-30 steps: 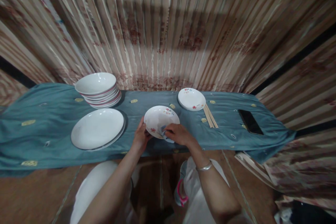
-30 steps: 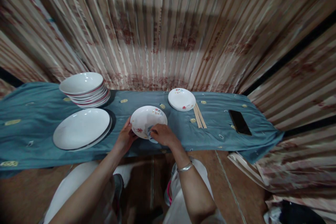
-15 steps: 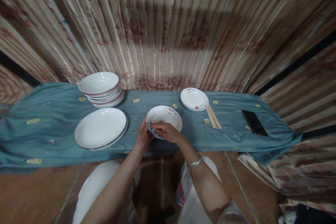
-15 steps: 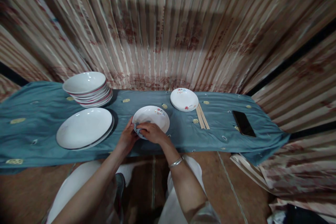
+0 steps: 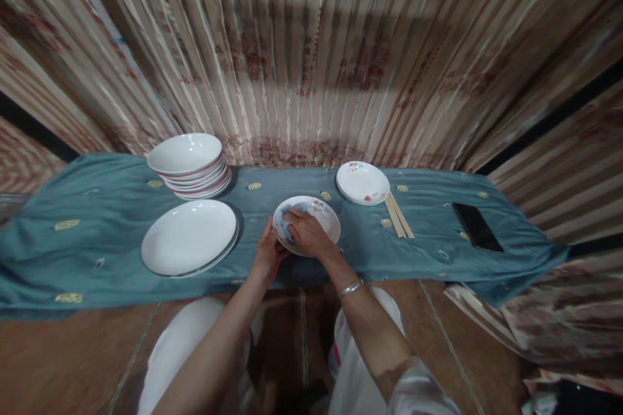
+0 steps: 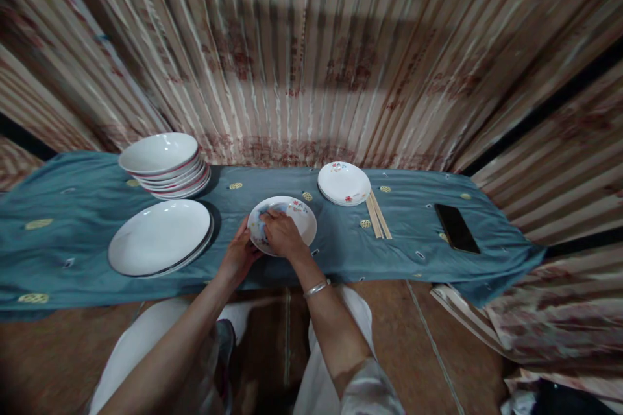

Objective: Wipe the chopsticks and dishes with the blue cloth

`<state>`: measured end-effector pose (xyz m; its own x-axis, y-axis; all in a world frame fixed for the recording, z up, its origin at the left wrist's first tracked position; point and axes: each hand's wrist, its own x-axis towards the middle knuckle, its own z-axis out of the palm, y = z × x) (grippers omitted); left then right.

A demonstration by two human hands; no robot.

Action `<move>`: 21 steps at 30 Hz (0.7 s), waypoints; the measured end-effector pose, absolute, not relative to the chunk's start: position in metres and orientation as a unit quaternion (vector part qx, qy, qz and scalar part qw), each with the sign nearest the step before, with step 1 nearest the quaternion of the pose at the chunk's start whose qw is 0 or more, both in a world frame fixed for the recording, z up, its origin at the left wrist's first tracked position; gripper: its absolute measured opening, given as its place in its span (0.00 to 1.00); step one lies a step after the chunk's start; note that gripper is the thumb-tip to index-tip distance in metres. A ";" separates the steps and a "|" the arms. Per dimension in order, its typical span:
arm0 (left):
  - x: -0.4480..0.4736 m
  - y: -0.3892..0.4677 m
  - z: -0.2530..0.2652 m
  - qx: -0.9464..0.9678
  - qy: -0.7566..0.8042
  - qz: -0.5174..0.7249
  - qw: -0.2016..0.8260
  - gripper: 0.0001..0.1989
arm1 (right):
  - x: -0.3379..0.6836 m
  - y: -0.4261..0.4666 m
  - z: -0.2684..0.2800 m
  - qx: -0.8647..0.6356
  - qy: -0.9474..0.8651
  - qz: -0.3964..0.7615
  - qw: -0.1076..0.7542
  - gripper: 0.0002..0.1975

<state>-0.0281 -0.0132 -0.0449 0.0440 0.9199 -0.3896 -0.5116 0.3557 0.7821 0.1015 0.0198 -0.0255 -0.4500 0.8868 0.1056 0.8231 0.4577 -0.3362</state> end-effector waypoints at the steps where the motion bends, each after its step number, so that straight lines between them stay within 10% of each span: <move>1: -0.028 -0.013 -0.045 0.225 0.453 0.522 0.687 0.29 | 0.103 0.020 -0.025 -0.516 -0.840 0.112 0.126 0.19; 21: -0.028 -0.012 -0.044 0.234 0.456 0.519 0.684 0.31 | 0.147 -0.006 -0.022 -0.553 -0.808 0.162 0.121 0.17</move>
<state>-0.0281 -0.0124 -0.0443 0.0458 0.9233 -0.3812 -0.4968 0.3521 0.7932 0.1475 -0.0063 -0.0221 -0.3582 0.9335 0.0175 0.8550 0.3355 -0.3954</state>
